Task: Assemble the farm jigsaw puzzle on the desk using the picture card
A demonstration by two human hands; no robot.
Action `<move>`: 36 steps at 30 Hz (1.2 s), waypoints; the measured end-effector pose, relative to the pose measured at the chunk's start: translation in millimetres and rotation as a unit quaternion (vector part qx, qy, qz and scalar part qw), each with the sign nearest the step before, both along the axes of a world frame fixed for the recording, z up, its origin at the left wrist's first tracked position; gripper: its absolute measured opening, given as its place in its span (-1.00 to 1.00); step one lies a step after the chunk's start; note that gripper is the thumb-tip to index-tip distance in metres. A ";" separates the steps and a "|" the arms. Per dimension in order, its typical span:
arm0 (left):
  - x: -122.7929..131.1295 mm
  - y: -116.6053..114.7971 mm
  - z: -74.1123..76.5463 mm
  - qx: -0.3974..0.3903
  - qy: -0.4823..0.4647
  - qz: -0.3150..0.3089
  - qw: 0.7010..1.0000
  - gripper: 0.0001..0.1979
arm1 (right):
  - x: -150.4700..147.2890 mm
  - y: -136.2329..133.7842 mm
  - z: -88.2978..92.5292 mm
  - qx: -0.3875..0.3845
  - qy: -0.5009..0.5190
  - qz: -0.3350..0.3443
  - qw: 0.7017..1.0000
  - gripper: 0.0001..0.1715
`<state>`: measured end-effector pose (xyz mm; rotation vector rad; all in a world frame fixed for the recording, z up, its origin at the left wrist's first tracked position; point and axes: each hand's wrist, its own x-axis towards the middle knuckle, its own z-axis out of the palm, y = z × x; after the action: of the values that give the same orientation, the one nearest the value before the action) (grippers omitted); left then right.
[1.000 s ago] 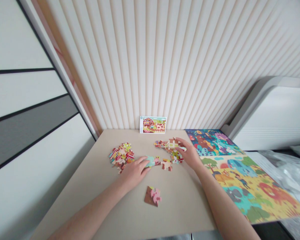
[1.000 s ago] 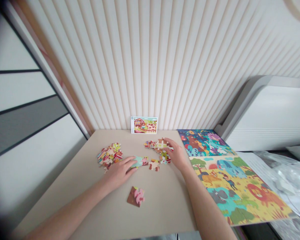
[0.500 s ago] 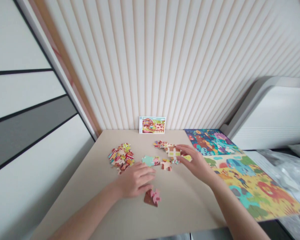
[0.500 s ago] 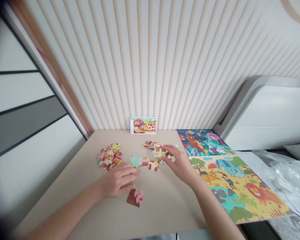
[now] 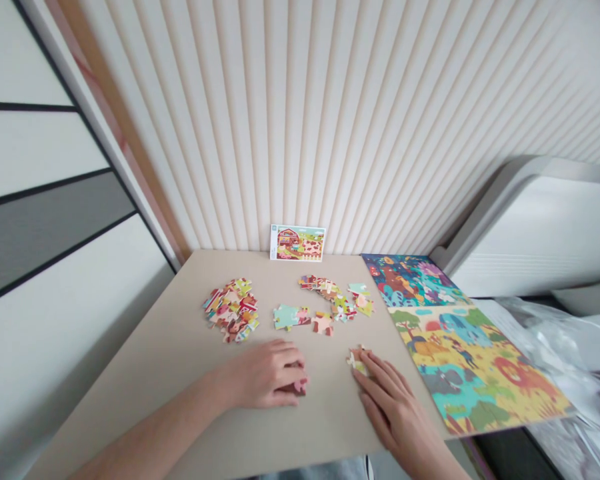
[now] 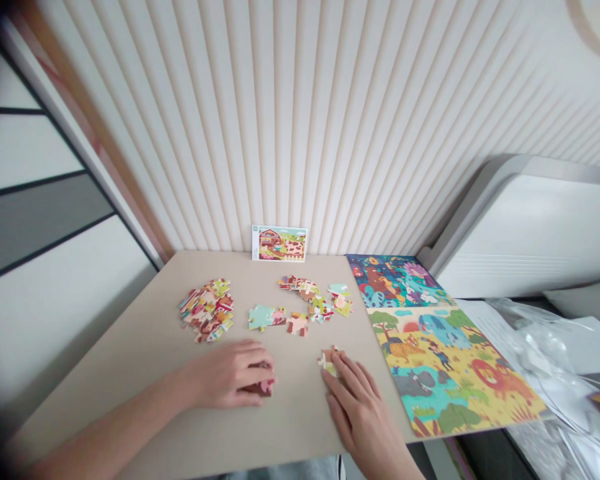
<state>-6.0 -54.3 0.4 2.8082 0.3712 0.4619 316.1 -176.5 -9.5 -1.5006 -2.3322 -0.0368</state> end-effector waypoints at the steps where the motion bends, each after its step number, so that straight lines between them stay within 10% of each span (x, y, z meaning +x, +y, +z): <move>1: -0.8 1.0 0.1 -0.003 -0.003 0.005 1.000 -0.74 | -4.0 -0.8 1.5 0.002 0.011 -0.002 1.000 -0.50; 25: -4.4 -0.3 5.0 -0.050 0.009 0.009 0.999 -0.58 | -7.1 -14.7 -7.9 0.047 0.017 -0.027 0.998 -0.56; 31: -4.4 16.2 5.2 0.042 -0.021 0.124 0.991 -0.68 | -10.1 67.0 37.2 -0.004 0.012 -0.036 0.999 -0.60; 36: -15.2 34.5 -10.7 0.068 -0.037 0.276 0.958 -0.64 | 8.1 158.3 38.3 -0.099 -0.034 0.022 0.994 -0.34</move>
<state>-21.2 -19.9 -10.3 2.7748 1.1575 0.7261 324.1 -18.1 28.8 -1.5601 -2.4838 0.1628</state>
